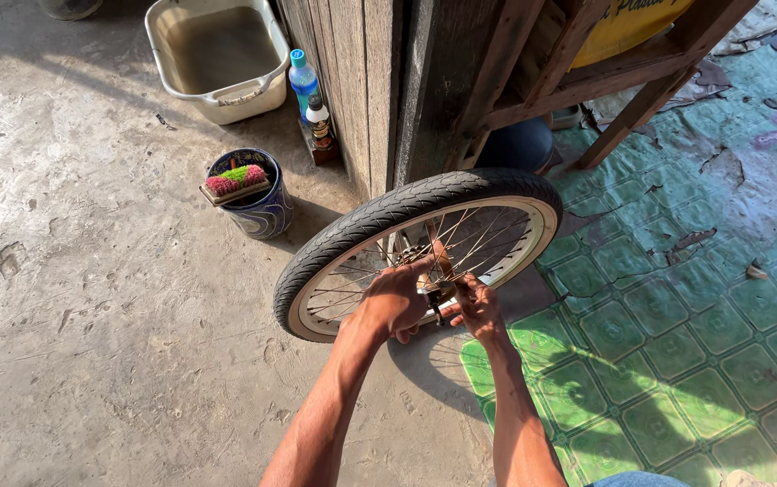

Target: The person kneels beside a bicycle wheel lying on the ground and works on the hub with both hands, turning and pulling at the axle and hub parts by hand. They reposition the wheel and continue manipulating the hub components throughout the clip.

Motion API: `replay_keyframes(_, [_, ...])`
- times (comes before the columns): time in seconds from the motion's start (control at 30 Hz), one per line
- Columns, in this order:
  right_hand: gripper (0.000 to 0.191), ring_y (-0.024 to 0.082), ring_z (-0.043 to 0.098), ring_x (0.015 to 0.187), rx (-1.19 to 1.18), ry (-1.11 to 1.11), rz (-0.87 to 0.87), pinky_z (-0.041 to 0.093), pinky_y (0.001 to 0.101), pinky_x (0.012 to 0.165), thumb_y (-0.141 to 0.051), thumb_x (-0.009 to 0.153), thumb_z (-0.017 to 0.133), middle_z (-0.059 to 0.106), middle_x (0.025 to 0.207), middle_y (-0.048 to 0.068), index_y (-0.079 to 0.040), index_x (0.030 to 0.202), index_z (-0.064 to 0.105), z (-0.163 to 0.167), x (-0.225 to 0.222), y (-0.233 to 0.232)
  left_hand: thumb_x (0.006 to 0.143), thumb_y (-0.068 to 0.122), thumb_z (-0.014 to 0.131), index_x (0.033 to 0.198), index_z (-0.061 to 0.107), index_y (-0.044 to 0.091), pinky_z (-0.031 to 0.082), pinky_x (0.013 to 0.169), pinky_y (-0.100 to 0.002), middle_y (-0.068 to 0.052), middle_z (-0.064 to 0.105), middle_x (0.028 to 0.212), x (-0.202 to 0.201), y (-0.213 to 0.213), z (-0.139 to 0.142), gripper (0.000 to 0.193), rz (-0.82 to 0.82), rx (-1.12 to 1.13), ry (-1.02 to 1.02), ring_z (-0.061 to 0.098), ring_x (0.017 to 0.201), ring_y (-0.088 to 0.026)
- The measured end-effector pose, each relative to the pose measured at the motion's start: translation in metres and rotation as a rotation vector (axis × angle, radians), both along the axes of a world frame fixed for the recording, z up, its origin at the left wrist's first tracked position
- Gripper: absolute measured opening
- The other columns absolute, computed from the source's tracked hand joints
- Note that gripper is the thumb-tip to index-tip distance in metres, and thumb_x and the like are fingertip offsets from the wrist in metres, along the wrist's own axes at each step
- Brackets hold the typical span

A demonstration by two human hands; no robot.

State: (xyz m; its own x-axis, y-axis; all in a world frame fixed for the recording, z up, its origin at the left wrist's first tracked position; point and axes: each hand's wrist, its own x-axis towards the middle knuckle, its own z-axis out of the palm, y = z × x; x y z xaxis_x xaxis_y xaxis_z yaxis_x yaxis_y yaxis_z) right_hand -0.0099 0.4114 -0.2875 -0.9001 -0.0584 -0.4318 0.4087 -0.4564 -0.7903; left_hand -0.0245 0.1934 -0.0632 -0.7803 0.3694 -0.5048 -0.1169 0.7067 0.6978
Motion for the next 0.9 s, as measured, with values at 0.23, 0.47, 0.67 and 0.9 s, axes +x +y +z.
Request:
replay_keyframes(0.23, [0.029, 0.014, 0.072, 0.062, 0.598, 0.274, 0.07, 0.057, 0.0259, 0.047, -0.012, 0.099, 0.06, 0.073, 0.087, 0.008, -0.006, 0.126, 0.053, -0.003, 0.007, 0.002, 0.086, -0.003, 0.045, 0.16, 0.021, 0.038, 0.059, 0.048, -0.033, -0.012, 0.072, 0.07, -0.008, 0.006, 0.026, 0.088, 0.02, -0.015, -0.203, 0.072, 0.055, -0.021])
replay_keyframes(0.47, [0.067, 0.009, 0.06, 0.054, 0.405, 0.277, -0.215, 0.051, 0.0238, 0.049, -0.003, 0.09, 0.065, 0.066, 0.072, 0.009, 0.001, 0.152, 0.04, -0.011, 0.03, 0.005, 0.093, 0.017, 0.06, 0.136, 0.053, 0.012, 0.059, 0.074, -0.044, -0.02, 0.075, 0.073, 0.007, 0.017, -0.04, 0.044, 0.155, 0.078, 0.282, 0.076, 0.067, -0.035])
replay_keyframes(0.67, [0.062, 0.01, 0.064, 0.055, 0.515, 0.374, -0.027, 0.058, 0.0247, 0.052, -0.012, 0.097, 0.062, 0.071, 0.076, 0.008, 0.005, 0.152, 0.042, -0.014, 0.029, 0.003, 0.099, 0.024, 0.054, 0.139, 0.052, 0.014, 0.053, 0.073, -0.055, -0.024, 0.07, 0.081, 0.028, 0.016, -0.065, 0.041, 0.202, -0.057, 0.399, 0.068, 0.079, -0.044])
replay_keyframes(0.9, [0.058, 0.012, 0.071, 0.059, 0.557, 0.248, 0.121, 0.058, 0.0269, 0.051, -0.022, 0.095, 0.064, 0.071, 0.077, 0.006, 0.001, 0.144, 0.045, -0.007, 0.026, 0.003, 0.095, 0.02, 0.052, 0.143, 0.051, 0.014, 0.052, 0.072, -0.056, -0.024, 0.07, 0.08, 0.037, 0.008, -0.049, 0.048, 0.226, -0.055, 0.424, 0.068, 0.076, -0.044])
